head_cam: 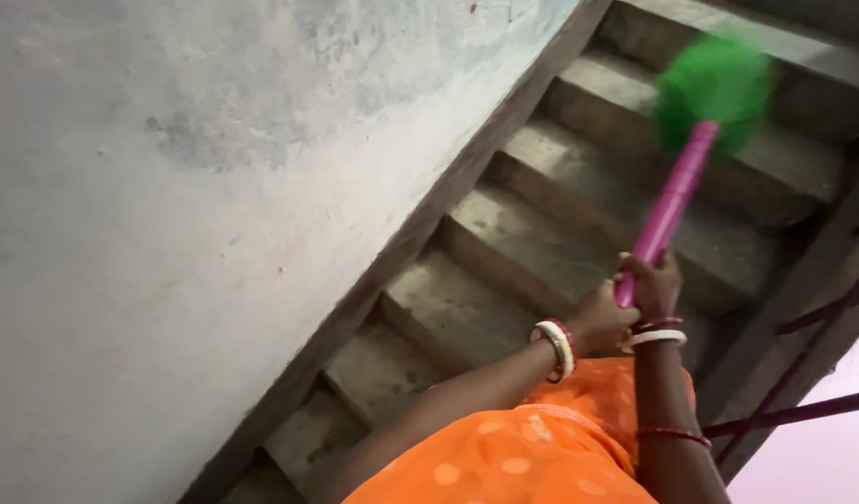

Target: The person cleans a staircase by sweeping each step with a duster, moving from the top toward the bottom.

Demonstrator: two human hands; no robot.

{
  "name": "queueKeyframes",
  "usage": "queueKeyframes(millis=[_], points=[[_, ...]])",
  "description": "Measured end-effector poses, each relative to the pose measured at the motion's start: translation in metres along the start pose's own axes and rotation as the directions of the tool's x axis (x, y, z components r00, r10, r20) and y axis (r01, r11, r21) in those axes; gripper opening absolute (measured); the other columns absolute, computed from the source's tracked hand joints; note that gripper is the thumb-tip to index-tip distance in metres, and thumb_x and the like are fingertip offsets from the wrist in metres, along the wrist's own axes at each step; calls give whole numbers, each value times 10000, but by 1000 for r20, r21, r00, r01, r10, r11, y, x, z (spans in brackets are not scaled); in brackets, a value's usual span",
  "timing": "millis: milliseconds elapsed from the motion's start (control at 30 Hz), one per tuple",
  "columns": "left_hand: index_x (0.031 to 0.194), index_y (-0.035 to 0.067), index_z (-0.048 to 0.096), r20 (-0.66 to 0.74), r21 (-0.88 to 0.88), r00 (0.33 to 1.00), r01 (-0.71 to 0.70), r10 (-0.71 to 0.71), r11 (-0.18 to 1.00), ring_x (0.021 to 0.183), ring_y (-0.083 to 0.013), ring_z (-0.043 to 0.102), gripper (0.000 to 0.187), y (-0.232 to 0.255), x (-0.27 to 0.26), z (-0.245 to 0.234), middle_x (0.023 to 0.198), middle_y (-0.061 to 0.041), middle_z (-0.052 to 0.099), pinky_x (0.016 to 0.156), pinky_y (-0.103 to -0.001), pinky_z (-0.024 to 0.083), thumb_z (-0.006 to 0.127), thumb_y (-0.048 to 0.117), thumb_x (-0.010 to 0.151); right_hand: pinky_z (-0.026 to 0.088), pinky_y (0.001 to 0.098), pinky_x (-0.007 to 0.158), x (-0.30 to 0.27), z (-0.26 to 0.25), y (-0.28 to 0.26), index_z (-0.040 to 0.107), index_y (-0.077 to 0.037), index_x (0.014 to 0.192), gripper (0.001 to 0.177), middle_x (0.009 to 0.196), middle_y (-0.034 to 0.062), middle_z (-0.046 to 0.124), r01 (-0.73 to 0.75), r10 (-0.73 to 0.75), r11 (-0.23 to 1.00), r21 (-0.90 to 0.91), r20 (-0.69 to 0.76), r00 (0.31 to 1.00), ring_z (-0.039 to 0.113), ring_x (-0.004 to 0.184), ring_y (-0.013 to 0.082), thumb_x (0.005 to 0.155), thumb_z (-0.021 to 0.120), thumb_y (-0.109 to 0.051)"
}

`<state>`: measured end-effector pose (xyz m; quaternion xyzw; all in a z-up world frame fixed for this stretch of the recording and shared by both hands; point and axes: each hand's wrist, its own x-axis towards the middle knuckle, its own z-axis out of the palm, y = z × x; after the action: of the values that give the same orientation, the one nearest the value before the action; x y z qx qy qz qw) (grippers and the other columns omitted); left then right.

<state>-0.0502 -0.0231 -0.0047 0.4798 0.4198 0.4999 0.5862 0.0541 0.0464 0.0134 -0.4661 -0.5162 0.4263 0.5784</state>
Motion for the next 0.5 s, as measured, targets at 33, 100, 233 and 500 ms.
queueKeyframes(millis=[33,100,233,500], points=[[1126,-69,515,-8,-3,1000,3,-3,1000,568,-186,678,325,-3,5,6,708,-94,655,488,-317,562,618,75,853,534,297,515,-1,-7,-2,560,-3,1285,450,835,73,647,-5,5,1000,-1,7,1000,640,614,158,860,708,-11],[1189,8,499,144,-244,980,-99,138,965,479,-171,592,382,-10,16,17,664,-69,593,406,-317,493,572,52,817,559,284,592,-2,-19,-4,577,19,1287,396,904,57,655,79,-80,997,-19,-72,994,663,710,150,919,723,2],[1096,-75,550,189,-231,965,-136,181,963,550,-158,620,266,-24,43,36,727,-73,622,458,-313,514,616,35,863,552,296,565,2,-39,-12,571,-12,1318,435,887,65,641,111,-105,992,62,-97,990,647,672,153,903,700,11],[1067,-72,585,289,-383,950,226,-117,895,551,-162,606,236,-73,70,66,754,-111,622,424,-299,500,643,69,888,406,442,440,10,-86,15,780,15,1083,193,870,146,693,-386,332,872,-303,-214,918,531,551,262,969,730,-132]])
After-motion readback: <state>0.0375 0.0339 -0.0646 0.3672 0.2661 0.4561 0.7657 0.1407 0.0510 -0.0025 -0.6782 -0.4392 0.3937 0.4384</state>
